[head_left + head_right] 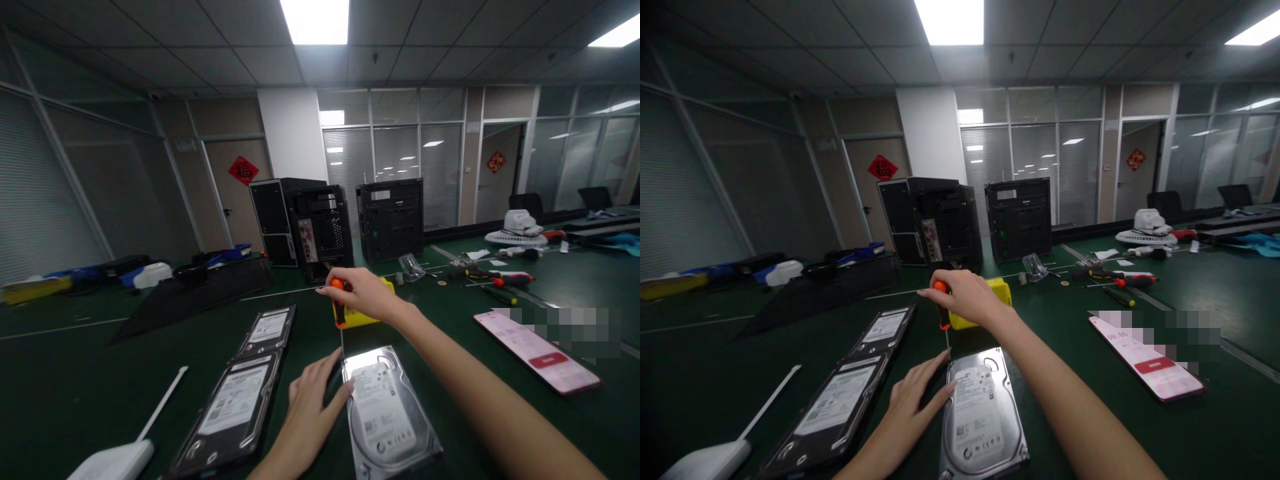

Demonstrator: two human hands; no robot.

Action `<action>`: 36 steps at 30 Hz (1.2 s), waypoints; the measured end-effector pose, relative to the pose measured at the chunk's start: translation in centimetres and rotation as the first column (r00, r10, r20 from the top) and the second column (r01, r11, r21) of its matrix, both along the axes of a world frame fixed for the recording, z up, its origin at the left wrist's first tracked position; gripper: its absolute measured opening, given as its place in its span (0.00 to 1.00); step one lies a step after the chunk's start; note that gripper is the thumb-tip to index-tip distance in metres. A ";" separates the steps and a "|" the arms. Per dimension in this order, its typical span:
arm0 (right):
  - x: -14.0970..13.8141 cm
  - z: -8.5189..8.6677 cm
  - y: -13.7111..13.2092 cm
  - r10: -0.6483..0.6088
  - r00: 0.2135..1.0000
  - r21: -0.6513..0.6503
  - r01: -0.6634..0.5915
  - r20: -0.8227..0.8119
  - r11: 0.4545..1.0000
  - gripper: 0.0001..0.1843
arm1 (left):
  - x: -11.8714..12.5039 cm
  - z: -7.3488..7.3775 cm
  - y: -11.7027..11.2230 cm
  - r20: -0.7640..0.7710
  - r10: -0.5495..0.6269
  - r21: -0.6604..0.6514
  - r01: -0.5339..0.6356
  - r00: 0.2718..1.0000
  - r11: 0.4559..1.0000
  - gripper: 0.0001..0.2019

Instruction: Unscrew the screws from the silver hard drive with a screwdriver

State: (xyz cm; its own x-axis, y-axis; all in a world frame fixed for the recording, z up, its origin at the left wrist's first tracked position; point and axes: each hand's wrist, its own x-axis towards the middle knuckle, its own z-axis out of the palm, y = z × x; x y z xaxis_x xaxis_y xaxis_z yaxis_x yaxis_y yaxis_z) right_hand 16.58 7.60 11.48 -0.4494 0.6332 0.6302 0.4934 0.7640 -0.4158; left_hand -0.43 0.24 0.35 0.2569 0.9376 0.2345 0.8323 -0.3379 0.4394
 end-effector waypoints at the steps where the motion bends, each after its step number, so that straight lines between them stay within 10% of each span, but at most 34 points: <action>1: 0.0 0.0 -0.1 0.013 1.000 0.004 -0.013 0.003 1.000 0.17 | 0.0 0.0 0.0 -0.004 -0.005 0.001 0.005 1.000 1.000 0.22; 36: -0.1 -0.3 -0.3 0.010 0.999 -0.029 -0.009 0.048 1.000 0.16 | 0.2 0.1 -0.1 -0.035 0.011 0.010 -0.011 0.999 1.000 0.21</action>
